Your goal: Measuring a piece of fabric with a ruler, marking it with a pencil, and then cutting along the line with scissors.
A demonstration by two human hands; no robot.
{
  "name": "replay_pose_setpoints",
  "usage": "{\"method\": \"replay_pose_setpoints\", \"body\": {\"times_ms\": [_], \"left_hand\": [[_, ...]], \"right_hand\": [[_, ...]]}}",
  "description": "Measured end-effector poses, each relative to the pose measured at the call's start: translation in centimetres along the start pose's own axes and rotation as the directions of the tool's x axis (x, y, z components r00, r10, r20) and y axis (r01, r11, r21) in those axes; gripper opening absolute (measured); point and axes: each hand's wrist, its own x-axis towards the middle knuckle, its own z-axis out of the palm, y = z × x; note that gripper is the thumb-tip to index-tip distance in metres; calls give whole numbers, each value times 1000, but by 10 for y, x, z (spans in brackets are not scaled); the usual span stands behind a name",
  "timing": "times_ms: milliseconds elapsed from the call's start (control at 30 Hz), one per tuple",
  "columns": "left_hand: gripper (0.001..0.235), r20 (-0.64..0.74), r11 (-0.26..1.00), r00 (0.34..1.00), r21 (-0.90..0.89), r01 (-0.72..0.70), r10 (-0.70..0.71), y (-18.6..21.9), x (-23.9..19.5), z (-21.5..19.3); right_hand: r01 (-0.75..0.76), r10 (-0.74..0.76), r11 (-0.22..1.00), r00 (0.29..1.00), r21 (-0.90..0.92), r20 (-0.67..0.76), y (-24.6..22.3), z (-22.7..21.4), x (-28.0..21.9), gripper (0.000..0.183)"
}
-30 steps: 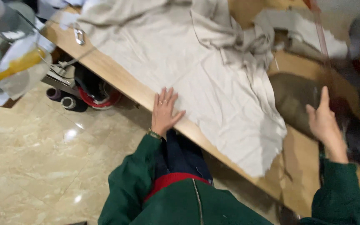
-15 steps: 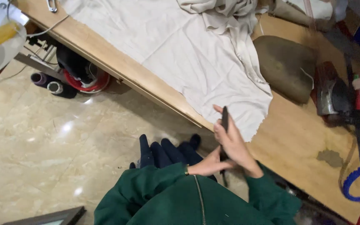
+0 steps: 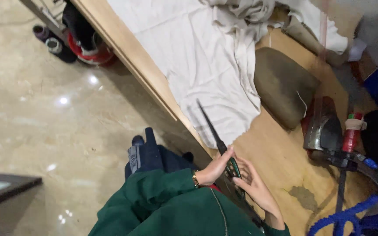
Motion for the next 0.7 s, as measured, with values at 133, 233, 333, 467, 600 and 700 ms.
{"method": "replay_pose_setpoints", "body": {"times_ms": [133, 233, 333, 467, 600, 700], "left_hand": [[53, 53, 965, 985, 195, -174, 167, -5, -2, 28], [74, 219, 842, 953, 454, -290, 210, -1, -5, 31], [62, 277, 864, 947, 424, -272, 162, -18, -2, 2], [29, -142, 957, 964, 220, -189, 223, -35, -13, -43], [18, 23, 241, 613, 908, -344, 789, -33, -14, -67], [15, 301, -253, 448, 953, -166, 842, -45, 12, -84]], "right_hand": [[84, -80, 973, 996, -213, 26, 45, -20, 22, 76], [243, -249, 966, 966, -92, -69, 107, -46, 40, 65], [73, -80, 962, 997, -265, -14, 143, -78, 30, 99], [-156, 72, 965, 932, 212, 355, 128, -98, -12, 71], [-387, 185, 863, 841, 325, 509, 131, -111, -35, 69], [-512, 385, 831, 810, 215, 442, 175, -129, -46, 65]]}}
